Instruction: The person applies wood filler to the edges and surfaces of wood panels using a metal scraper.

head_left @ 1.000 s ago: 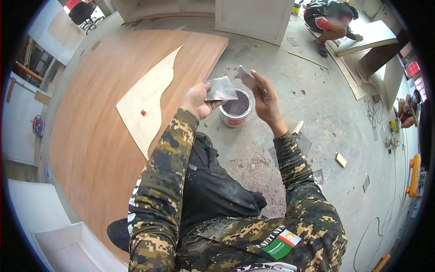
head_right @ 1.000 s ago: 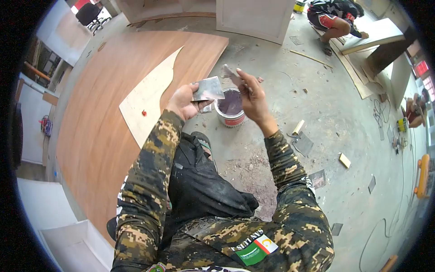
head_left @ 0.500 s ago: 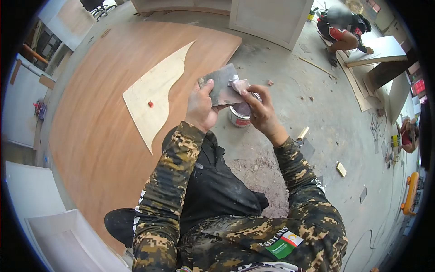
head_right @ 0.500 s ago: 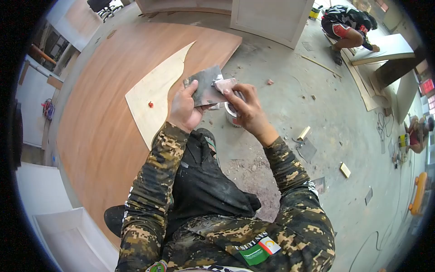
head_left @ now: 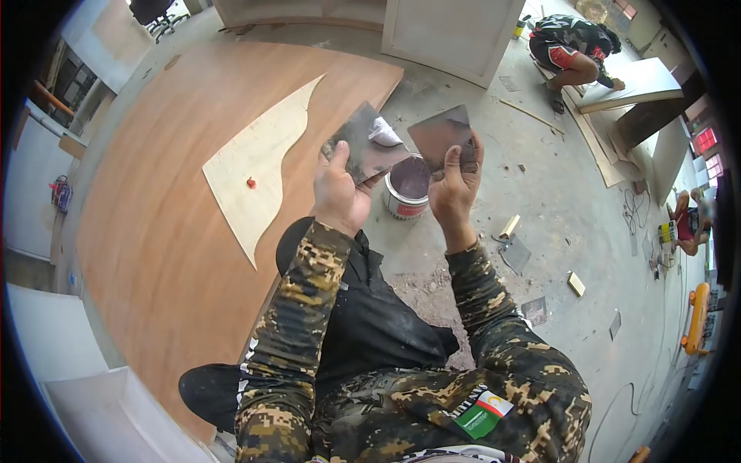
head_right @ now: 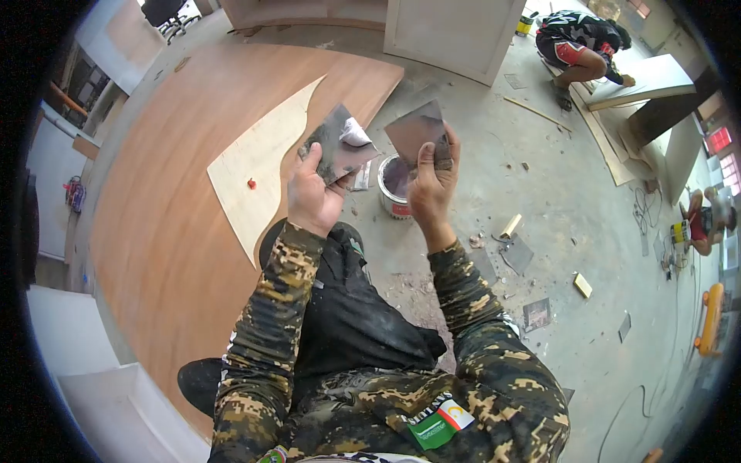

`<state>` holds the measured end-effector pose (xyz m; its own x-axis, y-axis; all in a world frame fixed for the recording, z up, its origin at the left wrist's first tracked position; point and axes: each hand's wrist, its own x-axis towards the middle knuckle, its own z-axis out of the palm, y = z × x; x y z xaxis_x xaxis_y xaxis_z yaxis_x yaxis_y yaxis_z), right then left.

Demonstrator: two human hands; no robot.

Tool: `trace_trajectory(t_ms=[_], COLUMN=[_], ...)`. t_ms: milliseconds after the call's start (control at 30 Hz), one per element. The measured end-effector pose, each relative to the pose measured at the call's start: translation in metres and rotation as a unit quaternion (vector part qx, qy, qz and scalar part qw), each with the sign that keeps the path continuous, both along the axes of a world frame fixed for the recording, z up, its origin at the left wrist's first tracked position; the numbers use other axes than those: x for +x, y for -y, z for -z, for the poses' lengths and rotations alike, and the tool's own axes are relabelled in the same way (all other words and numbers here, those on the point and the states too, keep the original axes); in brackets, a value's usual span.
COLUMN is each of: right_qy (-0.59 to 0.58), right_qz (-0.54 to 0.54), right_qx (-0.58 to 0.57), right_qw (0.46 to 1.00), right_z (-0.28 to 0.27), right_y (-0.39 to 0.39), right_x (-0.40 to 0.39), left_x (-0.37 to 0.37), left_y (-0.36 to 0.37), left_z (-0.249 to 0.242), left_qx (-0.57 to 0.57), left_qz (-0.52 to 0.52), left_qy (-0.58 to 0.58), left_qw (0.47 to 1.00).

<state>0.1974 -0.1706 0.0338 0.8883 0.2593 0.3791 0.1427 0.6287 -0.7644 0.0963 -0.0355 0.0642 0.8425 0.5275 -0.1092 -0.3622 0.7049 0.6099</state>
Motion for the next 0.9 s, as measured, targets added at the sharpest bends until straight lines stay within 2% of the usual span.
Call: trace_trajectory(t_ms=[33, 133, 267, 333, 367, 433, 567, 633, 667, 733, 767, 833, 867, 900], right_qy=[-0.028, -0.041, -0.05, 0.025, 0.025, 0.035, 0.076, 0.101, 0.099, 0.204, 0.201, 0.344, 0.336, 0.27], right_qz=[0.018, 0.045, 0.01, -0.029, -0.03, -0.09, -0.12, -0.1, -0.101, -0.044, -0.043, -0.122, -0.124, -0.079], right_qx=[0.077, 0.125, 0.157, 0.077, 0.075, -0.081, -0.122, -0.231, -0.234, -0.302, -0.302, -0.456, -0.458, -0.435], right_qw=[0.996, 0.99, 0.986, 0.996, 0.996, 0.992, 0.982, 0.963, 0.962, 0.93, 0.931, 0.812, 0.814, 0.855], right_z=[-0.005, -0.03, -0.031, -0.023, -0.022, -0.022, -0.027, -0.011, -0.008, -0.002, 0.0, 0.011, 0.024, 0.046], right_y=[-0.007, -0.025, -0.036, -0.035, -0.03, -0.015, -0.006, -0.003, 0.0, 0.008, 0.012, 0.02, 0.023, 0.024], right_x=[-0.004, -0.022, -0.028, -0.031, -0.03, -0.028, -0.031, -0.031, -0.029, -0.028, -0.028, -0.024, -0.02, -0.011], left_x=[0.001, 0.0, 0.006, 0.007, 0.007, 0.006, 0.004, 0.005, 0.005, 0.004, 0.004, 0.009, 0.011, 0.011], left_y=[0.002, 0.008, 0.017, 0.015, 0.014, 0.014, 0.014, 0.013, 0.013, 0.011, 0.01, 0.008, 0.006, 0.004], left_z=[0.003, 0.001, -0.003, -0.001, 0.001, 0.001, -0.007, -0.003, 0.0, 0.007, 0.007, 0.009, 0.009, 0.01], left_qx=[-0.01, -0.017, 0.012, 0.031, 0.05, 0.064, 0.093, 0.116, 0.139, 0.135, 0.136, 0.139, 0.142, 0.134], left_qz=[-0.015, -0.034, -0.081, -0.105, -0.128, -0.14, -0.173, -0.175, -0.18, -0.175, -0.171, -0.172, -0.175, -0.177], left_qy=[0.003, 0.016, 0.017, 0.029, 0.04, 0.041, 0.043, 0.03, 0.018, 0.014, 0.016, 0.02, 0.025, 0.018], left_qw=[1.0, 0.999, 0.997, 0.994, 0.99, 0.987, 0.98, 0.977, 0.974, 0.975, 0.976, 0.975, 0.974, 0.975])
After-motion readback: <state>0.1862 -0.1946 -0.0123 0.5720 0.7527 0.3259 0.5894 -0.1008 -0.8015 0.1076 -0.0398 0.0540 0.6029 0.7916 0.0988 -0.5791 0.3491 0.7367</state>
